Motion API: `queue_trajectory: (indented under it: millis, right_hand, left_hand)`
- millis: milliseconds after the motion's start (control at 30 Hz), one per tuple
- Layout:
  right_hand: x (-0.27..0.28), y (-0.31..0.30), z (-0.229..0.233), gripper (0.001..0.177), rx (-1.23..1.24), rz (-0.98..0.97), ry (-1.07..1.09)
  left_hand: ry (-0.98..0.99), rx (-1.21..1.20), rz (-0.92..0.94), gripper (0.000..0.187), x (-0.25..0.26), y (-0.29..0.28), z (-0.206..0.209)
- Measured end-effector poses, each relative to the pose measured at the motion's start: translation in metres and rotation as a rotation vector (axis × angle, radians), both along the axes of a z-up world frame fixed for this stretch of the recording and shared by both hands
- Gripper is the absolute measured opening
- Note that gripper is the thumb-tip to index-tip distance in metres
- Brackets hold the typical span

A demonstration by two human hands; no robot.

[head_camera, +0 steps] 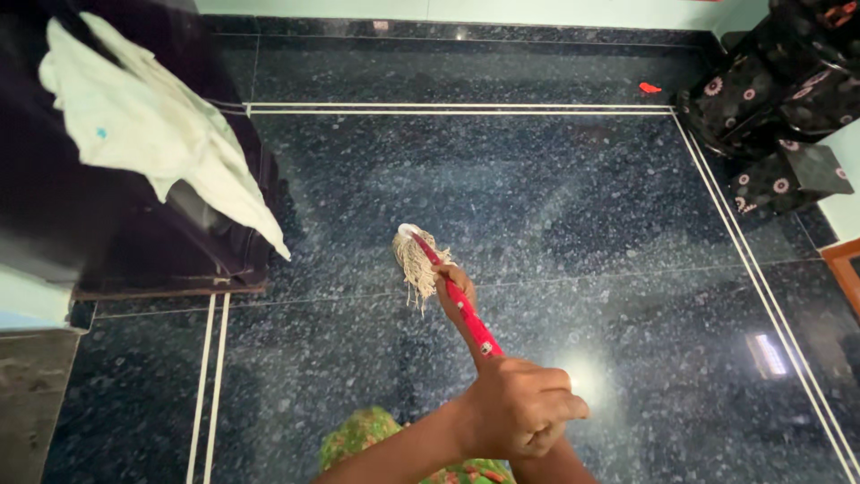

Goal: The person mops the dark, polished floor of a room by hand, moving the mop head back and forth around furniture and along the edges of a shelf unit.

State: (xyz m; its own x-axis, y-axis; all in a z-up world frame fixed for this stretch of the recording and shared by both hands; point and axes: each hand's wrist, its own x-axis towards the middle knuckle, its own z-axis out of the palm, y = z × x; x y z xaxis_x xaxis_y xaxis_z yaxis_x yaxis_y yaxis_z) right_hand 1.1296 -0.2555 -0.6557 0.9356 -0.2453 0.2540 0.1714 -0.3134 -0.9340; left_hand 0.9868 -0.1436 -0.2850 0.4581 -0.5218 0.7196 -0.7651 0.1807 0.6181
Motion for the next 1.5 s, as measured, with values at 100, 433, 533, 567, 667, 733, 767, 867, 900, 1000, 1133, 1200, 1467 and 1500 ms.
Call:
queue_trajectory:
  millis: [100,433,533,567,667,733,767,867,900,1000,1133,1200,1467,1500]
  right_hand:
    - [0.038,-0.006,-0.005,0.016,0.016,0.038,-0.023]
    - [0.184,-0.017,0.054,0.017,-0.14,0.04,-0.14]
    - [0.236,-0.016,0.087,0.017,-0.149,0.032,-0.074]
    - [0.259,-0.015,0.096,0.017,-0.159,0.033,-0.065]
    - [0.326,-0.006,0.11,0.017,-0.18,0.021,-0.05]
    - [0.359,-0.001,0.109,0.017,-0.186,0.014,-0.037]
    - [0.375,0.002,0.108,0.017,-0.189,0.009,-0.032]
    - [0.412,0.006,0.1,0.017,-0.205,-0.003,-0.013]
    - [0.423,0.007,0.097,0.017,-0.208,-0.002,-0.005]
    - [0.456,0.013,0.089,0.017,-0.22,-0.021,0.015]
    - [0.484,0.011,0.082,0.017,-0.251,-0.047,0.04]
    - [0.498,0.011,0.08,0.017,-0.266,-0.05,0.048]
    - [0.564,0.014,0.075,0.018,-0.318,-0.046,0.067]
    - [0.573,0.015,0.074,0.018,-0.325,-0.04,0.073]
  left_hand:
    - [0.031,-0.022,-0.017,0.022,0.038,-0.004,0.006]
    - [0.044,-0.054,0.06,0.026,0.213,-0.012,0.031]
    - [0.071,-0.098,0.068,0.029,0.292,-0.01,0.053]
    - [0.066,-0.099,0.065,0.029,0.318,-0.009,0.062]
    - [0.051,-0.134,0.081,0.026,0.388,-0.002,0.082]
    - [0.071,-0.177,0.017,0.024,0.425,0.003,0.088]
    - [0.069,-0.176,0.014,0.024,0.443,0.007,0.09]
    - [0.071,-0.167,0.03,0.022,0.486,0.015,0.089]
    - [0.097,-0.145,0.03,0.023,0.496,0.017,0.087]
    - [0.097,-0.132,0.037,0.022,0.523,0.024,0.078]
    - [0.057,-0.136,0.053,0.022,0.548,0.03,0.063]
    - [0.06,-0.136,0.071,0.022,0.559,0.032,0.057]
    - [0.062,-0.126,0.158,0.021,0.609,0.032,0.037]
    - [0.047,-0.137,0.146,0.021,0.619,0.034,0.035]
